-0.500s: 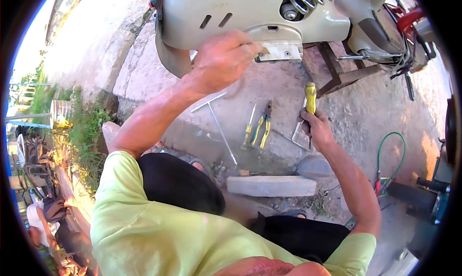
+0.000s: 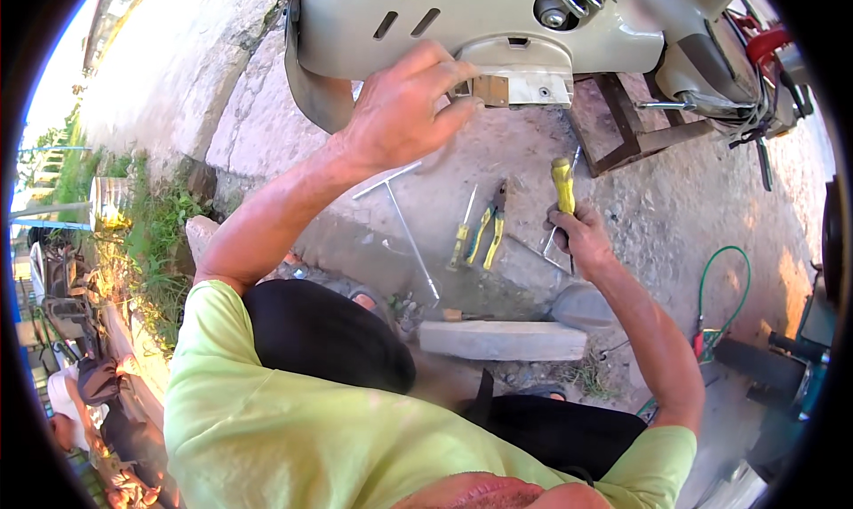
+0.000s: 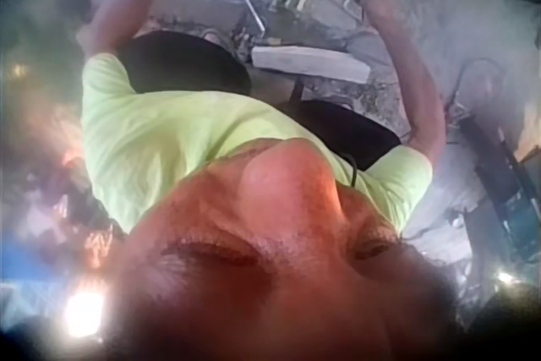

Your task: The person removes a metal bracket from a moped, shapes it by striking a punch with a hammer against a block, searches through a hardware tray, continues hammering the bracket, and aligns it back onto the moped.

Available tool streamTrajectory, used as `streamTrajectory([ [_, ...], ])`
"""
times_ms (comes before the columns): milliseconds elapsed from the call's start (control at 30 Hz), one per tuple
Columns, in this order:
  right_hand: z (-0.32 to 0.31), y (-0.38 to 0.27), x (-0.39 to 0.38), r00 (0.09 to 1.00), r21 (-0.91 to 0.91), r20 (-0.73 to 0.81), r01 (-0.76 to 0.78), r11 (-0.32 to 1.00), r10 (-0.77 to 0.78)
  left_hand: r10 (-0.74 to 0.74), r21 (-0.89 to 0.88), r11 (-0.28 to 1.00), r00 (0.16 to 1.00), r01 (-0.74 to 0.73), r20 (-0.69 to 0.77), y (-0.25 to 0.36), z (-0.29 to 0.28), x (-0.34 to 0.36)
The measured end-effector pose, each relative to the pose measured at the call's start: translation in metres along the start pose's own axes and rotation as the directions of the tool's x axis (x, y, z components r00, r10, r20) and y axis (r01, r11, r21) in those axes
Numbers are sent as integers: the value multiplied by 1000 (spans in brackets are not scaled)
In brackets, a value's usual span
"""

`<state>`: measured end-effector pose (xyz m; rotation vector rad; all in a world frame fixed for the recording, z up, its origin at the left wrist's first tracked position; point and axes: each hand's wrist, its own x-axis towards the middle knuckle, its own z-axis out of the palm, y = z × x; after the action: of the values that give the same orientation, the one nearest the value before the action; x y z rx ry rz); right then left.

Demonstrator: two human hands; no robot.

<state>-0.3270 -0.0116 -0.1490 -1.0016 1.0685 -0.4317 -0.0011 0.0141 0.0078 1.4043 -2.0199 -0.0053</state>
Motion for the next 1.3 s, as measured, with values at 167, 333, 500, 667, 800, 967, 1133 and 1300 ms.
streamTrajectory([
  [167,6,3,0,999,-19,0,-43,999,43,-94,107,991,991,84,94,4,-2,7],
  [333,5,3,-1,999,-28,3,-36,999,36,-199,79,979,972,190,125,10,-2,10],
  [500,4,2,-2,999,-41,-12,-34,999,34,-208,118,974,973,195,104,10,3,12],
  [667,5,0,-4,999,-45,-13,-38,998,37,-124,96,988,992,121,25,8,4,10],
  [800,5,0,-4,999,-38,-23,-44,998,43,-87,66,994,995,84,47,8,4,11],
  [967,5,0,-4,999,-54,-14,-41,998,40,-111,158,982,994,107,21,10,7,11],
  [1133,5,3,-1,999,-44,-23,-39,998,38,-102,229,968,995,102,-11,12,15,12],
  [1300,2,-2,-2,1000,39,17,-19,999,19,-113,160,981,993,107,30,7,7,10],
])
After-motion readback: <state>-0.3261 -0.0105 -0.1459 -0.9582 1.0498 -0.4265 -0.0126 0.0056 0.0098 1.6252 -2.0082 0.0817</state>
